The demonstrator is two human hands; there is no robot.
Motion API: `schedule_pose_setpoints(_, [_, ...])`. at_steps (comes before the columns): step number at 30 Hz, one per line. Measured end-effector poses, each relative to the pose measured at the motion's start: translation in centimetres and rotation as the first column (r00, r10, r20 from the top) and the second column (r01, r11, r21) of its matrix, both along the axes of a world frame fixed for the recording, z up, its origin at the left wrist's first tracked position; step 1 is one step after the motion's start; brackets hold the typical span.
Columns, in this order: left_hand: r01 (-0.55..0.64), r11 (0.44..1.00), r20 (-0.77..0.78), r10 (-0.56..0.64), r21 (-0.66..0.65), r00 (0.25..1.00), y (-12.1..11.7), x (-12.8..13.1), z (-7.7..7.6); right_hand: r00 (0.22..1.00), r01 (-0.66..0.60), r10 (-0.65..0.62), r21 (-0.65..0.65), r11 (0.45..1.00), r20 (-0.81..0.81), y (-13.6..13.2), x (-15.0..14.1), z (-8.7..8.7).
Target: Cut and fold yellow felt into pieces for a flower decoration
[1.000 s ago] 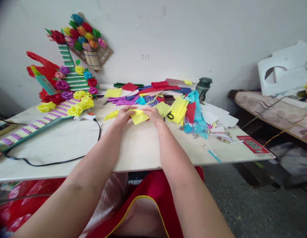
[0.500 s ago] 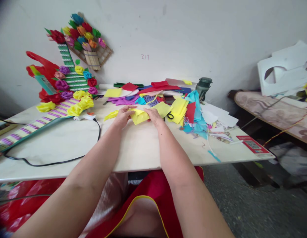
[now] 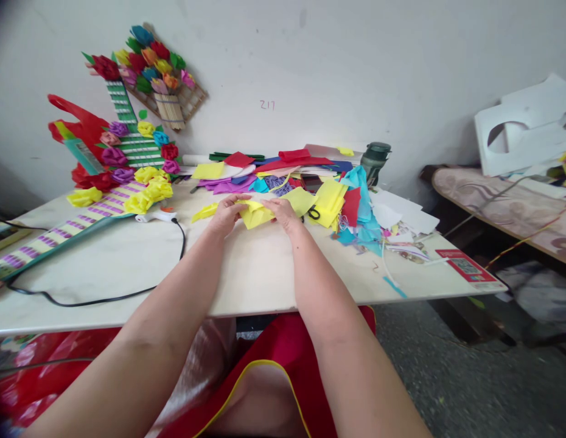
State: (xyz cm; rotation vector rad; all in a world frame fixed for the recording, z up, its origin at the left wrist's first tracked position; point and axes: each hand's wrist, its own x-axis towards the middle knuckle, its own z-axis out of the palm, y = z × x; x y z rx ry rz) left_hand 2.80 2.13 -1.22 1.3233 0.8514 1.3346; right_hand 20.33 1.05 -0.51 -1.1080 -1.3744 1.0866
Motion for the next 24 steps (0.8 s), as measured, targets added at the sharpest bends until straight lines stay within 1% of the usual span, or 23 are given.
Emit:
schedule_pose_setpoints(4, [-0.034, 0.999, 0.029, 0.035, -0.013, 0.999, 0.17, -0.04, -0.09, 0.999, -0.021, 0.022, 0.025, 0.999, -0.03, -0.11, 0.19, 0.24])
schedule_pose_setpoints(8, [-0.048, 0.999, 0.038, 0.049, -0.025, 0.998, 0.02, 0.06, 0.03, 1.0, 0.014, -0.014, 0.038, 0.999, -0.001, 0.08, 0.13, 0.07])
schedule_pose_setpoints(13, [-0.029, 1.0, 0.02, 0.029, -0.011, 0.999, 0.1, 0.07, -0.13, 0.998, 0.052, -0.053, 0.046, 0.998, 0.015, 0.44, -0.1, -0.29])
schedule_pose_setpoints(17, [-0.025, 1.0, 0.023, 0.025, -0.007, 0.999, 0.34, 0.01, -0.42, 0.997, 0.077, -0.076, 0.066, 0.995, -0.027, 0.42, -0.24, -0.18])
schedule_pose_setpoints(20, [-0.017, 1.0, 0.025, 0.017, -0.01, 1.0, 0.43, 0.0, -0.53, 0.995, 0.075, -0.069, 0.091, 0.993, -0.071, 0.24, -0.24, 0.0])
schedule_pose_setpoints(24, [-0.018, 1.0, 0.005, 0.018, -0.003, 1.0, 0.43, -0.02, -0.52, 0.993, 0.055, -0.046, 0.079, 0.995, -0.109, 0.03, -0.12, 0.15])
